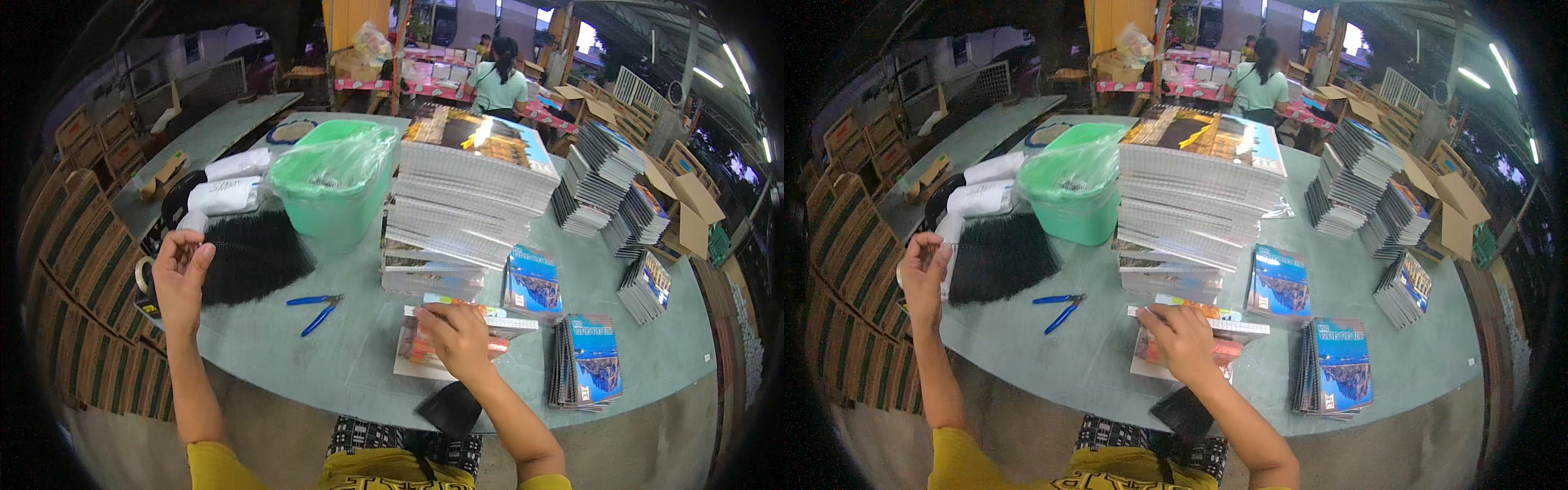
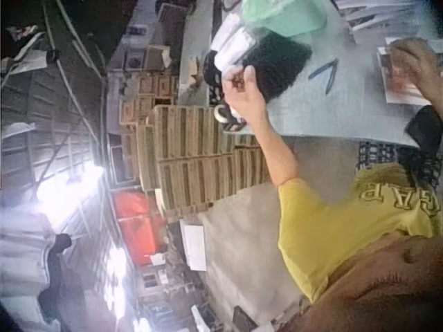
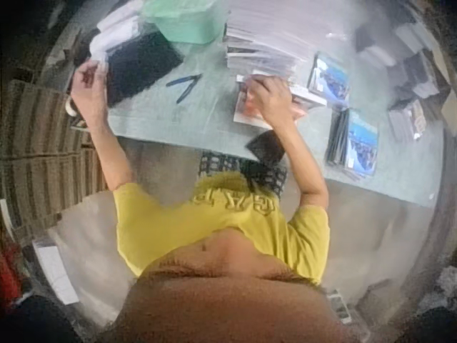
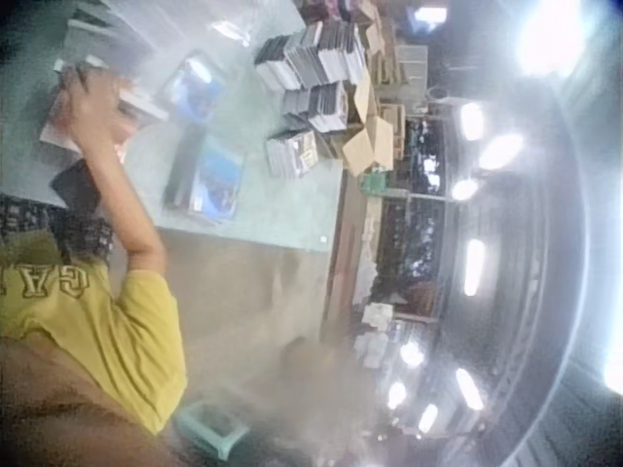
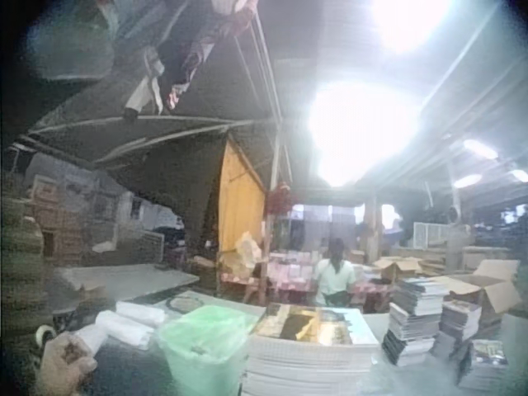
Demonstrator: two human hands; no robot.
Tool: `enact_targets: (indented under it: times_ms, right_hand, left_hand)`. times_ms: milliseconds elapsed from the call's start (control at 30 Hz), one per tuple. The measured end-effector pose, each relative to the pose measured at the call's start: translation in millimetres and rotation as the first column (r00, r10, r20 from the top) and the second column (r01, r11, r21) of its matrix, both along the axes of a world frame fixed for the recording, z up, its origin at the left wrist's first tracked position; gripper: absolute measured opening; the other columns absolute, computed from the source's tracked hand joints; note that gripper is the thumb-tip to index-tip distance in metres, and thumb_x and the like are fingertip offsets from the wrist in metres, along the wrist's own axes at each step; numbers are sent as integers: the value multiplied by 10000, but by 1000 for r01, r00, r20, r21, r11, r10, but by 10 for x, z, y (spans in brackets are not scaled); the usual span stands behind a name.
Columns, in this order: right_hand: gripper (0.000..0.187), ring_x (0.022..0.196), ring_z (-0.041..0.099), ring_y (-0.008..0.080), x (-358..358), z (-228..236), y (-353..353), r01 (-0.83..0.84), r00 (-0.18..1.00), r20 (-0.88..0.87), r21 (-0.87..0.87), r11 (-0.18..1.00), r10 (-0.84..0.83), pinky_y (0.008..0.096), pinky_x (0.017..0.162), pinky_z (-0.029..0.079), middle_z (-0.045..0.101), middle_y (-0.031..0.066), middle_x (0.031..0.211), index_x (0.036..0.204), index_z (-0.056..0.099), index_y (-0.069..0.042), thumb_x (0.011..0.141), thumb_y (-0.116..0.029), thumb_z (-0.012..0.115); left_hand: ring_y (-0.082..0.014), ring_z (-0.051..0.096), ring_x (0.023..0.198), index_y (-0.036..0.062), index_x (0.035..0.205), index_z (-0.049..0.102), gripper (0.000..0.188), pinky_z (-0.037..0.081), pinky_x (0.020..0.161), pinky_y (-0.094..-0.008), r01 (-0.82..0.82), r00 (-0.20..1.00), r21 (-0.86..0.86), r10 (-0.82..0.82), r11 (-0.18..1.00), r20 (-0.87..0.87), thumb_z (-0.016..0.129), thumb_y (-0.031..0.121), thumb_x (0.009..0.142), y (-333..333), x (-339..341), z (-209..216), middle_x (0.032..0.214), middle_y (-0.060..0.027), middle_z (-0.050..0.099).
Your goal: The person binds notebooks by manually threading a plastic spiral coil through pre-punched holes in a stack of paper and covers, then using a small blue tool to trim and crimp the ends of the coil.
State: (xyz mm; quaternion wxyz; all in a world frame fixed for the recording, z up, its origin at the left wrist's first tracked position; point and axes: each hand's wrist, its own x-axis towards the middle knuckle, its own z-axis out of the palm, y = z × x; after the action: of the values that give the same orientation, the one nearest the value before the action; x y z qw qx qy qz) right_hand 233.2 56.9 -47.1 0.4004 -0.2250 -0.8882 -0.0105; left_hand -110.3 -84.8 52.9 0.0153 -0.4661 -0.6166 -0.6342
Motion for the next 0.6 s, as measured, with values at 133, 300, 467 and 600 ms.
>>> enact_targets:
  times_ms: [133, 300, 467, 600]
  right_hand:
    - [333, 887, 595, 233, -28, -52, -81, -84, 987, -110, 280, 956, 119, 341, 775, 458, 614, 62, 1036, 996, 644, -55, 665, -87, 634]
    - [230, 669, 542, 228, -309, 116, -46, 93, 994, -57, 2, 996, -92, 366, 592, 362, 580, 55, 732, 738, 568, -82, 660, -240, 717]
    - [221, 621, 564, 228, -384, 143, 100, 223, 975, 17, -32, 974, -222, 364, 593, 381, 581, 42, 651, 745, 597, -91, 667, -259, 719]
    - [199, 650, 608, 234, -334, 186, 100, 212, 977, 61, -148, 966, -205, 360, 608, 407, 624, 61, 679, 801, 638, -102, 666, -222, 724]
  left_hand:
    - [-34, 530, 706, 35, 961, 633, 140, 395, 609, -155, 197, 974, -27, -193, 980, 117, 619, 119, 851, 232, 443, 42, 796, -13, 585]
    - [-76, 569, 648, 21, 1012, 641, 186, 477, 614, -217, 576, 814, -303, -569, 759, 119, 577, 135, 880, 570, 1195, -633, 914, -56, 652]
    - [-85, 569, 626, -6, 968, 636, 195, 475, 604, -236, 553, 833, -266, -527, 790, 166, 661, 129, 831, 751, 1585, -797, 841, -66, 662]
    - [-139, 591, 596, -16, 918, 644, 180, 465, 567, -259, 389, 902, -244, -421, 888, -94, 677, 126, 814, 779, 1652, -834, 772, -114, 655]
